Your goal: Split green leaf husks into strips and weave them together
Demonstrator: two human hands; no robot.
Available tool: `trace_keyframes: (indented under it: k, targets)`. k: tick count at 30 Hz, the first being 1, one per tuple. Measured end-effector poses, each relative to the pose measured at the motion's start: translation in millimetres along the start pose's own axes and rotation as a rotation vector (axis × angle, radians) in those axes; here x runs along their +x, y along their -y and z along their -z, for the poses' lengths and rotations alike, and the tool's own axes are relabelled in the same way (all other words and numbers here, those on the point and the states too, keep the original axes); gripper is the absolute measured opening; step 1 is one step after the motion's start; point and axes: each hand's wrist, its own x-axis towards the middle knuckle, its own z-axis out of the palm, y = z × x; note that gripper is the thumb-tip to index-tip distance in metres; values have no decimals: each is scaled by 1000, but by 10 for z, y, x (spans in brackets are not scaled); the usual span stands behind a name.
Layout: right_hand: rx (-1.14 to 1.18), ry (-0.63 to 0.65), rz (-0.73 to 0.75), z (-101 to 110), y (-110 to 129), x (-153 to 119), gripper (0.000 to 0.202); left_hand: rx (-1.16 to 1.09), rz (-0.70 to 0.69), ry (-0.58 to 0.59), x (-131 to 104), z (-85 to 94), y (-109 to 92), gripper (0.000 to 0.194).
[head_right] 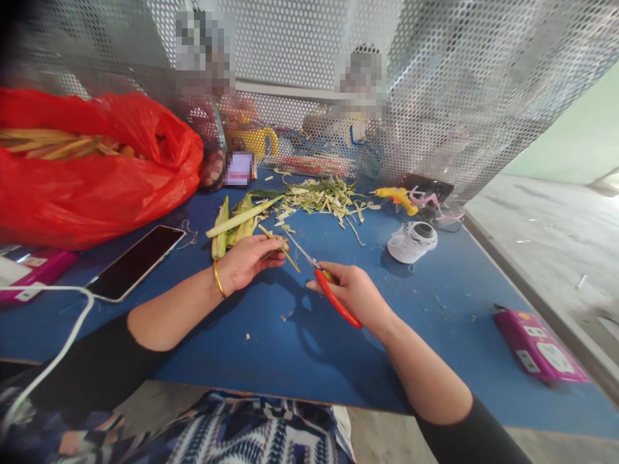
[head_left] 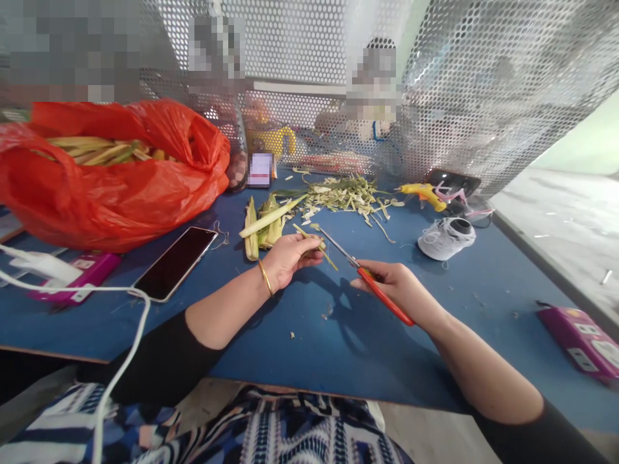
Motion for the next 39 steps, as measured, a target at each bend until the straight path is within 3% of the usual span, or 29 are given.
trace_keyframes:
  k: [6, 11, 18, 24, 39]
  targets:
    - [244, -247, -39, 40, 0, 33, 66, -95, -38, 59, -15, 13, -68, 10]
    - [501, -104, 77, 23, 37, -29, 65, -167, -113, 84, -10, 33, -96, 9]
    - [542, 140, 46, -47, 27, -91, 61, -266, -245, 49, 39, 23, -55, 16]
    - [522, 186, 14, -60, 77, -114, 65, -249, -287, 51, 41, 12, -14, 22]
    - [459, 165, -61, -64, 116, -144, 71, -253, -350, 12, 50, -13, 33, 23]
